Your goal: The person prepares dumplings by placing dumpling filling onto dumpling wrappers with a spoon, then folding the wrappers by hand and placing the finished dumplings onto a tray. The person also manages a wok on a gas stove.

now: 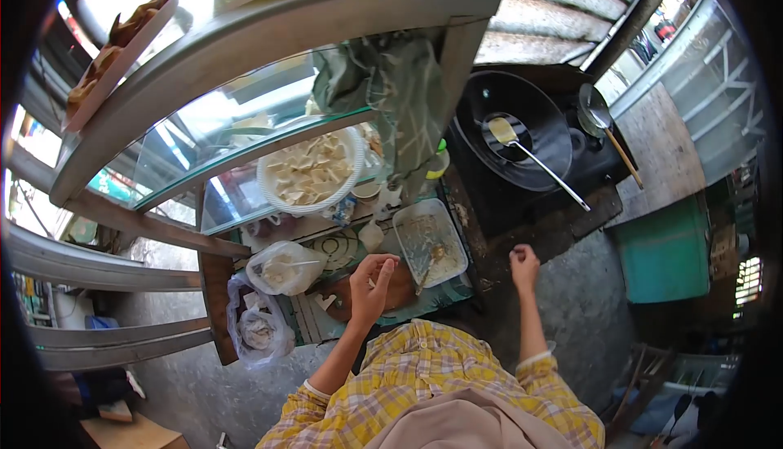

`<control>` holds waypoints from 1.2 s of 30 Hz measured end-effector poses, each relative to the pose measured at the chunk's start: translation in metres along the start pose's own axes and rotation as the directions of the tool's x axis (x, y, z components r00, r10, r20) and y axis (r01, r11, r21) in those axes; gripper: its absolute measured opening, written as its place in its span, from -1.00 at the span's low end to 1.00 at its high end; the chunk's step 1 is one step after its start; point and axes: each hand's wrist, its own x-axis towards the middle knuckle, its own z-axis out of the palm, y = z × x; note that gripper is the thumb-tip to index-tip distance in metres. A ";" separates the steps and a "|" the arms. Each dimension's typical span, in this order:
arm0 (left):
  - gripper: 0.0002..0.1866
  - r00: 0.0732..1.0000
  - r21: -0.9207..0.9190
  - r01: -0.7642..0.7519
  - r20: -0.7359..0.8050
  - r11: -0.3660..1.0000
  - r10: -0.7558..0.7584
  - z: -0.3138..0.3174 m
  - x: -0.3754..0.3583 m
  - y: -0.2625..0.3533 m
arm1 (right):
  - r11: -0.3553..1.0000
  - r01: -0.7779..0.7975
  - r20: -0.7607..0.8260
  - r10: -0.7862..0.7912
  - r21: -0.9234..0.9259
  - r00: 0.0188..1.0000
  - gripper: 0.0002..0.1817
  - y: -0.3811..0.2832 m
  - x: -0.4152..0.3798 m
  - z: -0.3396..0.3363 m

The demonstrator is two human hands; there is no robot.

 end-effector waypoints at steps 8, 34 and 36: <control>-0.82 0.993 0.070 0.037 0.106 0.997 -0.044 0.007 -0.019 -0.002 | 0.686 -0.074 0.012 0.120 -0.724 0.993 -0.66 0.015 0.118 -0.012; -0.79 0.797 0.093 0.601 -0.142 0.794 -0.587 0.170 -0.297 -0.299 | -0.091 0.822 0.676 -0.623 -0.563 0.394 -0.95 0.081 0.159 0.000; -0.77 0.693 0.037 0.720 -0.088 0.693 -0.716 0.183 -0.291 -0.318 | -0.187 0.835 0.708 -0.642 -0.517 0.294 -0.95 0.085 0.160 -0.004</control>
